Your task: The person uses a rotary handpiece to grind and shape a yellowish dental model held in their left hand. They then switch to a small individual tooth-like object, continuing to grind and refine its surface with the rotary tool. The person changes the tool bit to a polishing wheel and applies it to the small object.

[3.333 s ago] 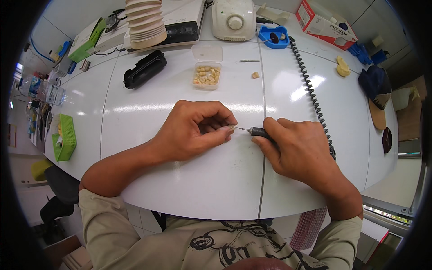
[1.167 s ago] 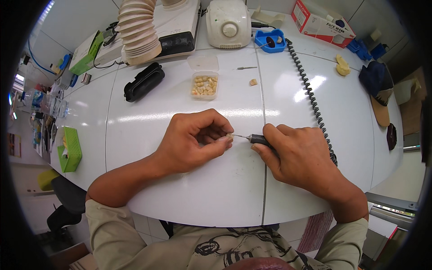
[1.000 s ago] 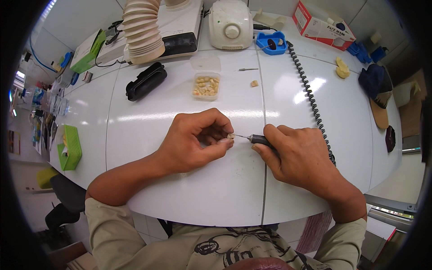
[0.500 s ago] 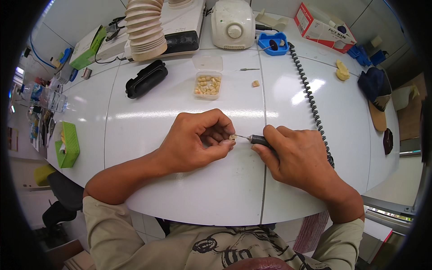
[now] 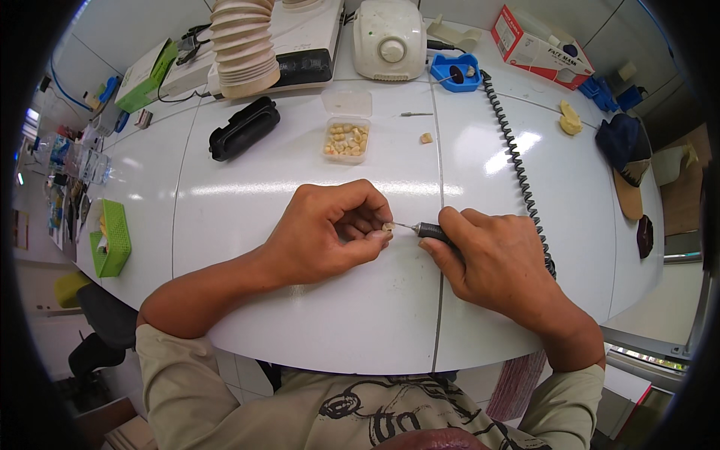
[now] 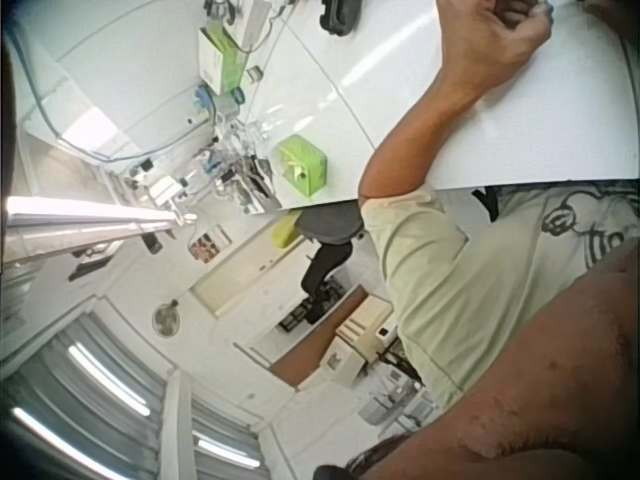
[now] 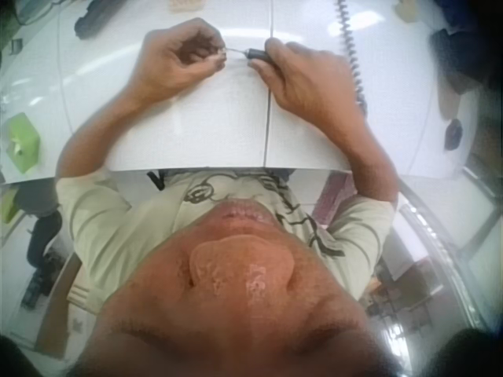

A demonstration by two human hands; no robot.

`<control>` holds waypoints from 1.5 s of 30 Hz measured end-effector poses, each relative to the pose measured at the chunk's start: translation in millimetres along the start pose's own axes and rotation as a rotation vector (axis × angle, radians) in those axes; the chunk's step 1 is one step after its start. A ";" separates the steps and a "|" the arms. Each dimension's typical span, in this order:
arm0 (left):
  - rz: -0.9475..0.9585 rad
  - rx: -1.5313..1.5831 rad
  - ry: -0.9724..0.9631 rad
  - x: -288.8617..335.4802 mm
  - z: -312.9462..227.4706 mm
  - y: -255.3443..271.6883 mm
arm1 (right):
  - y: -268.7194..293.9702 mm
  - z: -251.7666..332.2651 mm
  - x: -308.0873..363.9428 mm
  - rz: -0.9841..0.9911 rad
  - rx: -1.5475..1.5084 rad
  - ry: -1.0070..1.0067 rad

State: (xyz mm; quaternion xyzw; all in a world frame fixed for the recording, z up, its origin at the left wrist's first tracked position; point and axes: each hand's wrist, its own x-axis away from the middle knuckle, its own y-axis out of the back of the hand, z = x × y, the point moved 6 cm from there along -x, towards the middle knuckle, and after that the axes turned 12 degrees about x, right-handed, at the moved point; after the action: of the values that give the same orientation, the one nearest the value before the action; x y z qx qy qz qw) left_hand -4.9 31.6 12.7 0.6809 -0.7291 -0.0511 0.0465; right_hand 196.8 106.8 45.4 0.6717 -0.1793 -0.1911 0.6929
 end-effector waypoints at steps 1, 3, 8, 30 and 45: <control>-0.001 -0.002 -0.001 -0.1 -0.1 0.1 | -0.2 -0.3 0.0 -0.002 -0.004 0.000; -0.001 -0.005 -0.004 -0.8 -0.1 0.1 | -0.3 -0.7 0.0 0.000 -0.003 -0.004; -0.007 -0.017 -0.010 -0.1 -0.9 -0.1 | -0.1 0.0 0.3 -0.016 0.009 0.001; 0.008 -0.004 0.002 -0.9 1.1 -0.2 | -1.1 -0.8 -0.5 0.013 0.002 -0.008; -0.004 0.006 0.002 -0.2 1.6 -0.5 | -1.6 -0.6 0.3 -0.001 0.007 0.001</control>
State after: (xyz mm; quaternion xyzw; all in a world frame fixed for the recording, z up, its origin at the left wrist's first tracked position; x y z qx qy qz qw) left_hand -4.6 31.8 11.0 0.6823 -0.7280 -0.0482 0.0451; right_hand 197.3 107.2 43.8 0.6744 -0.1791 -0.1905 0.6905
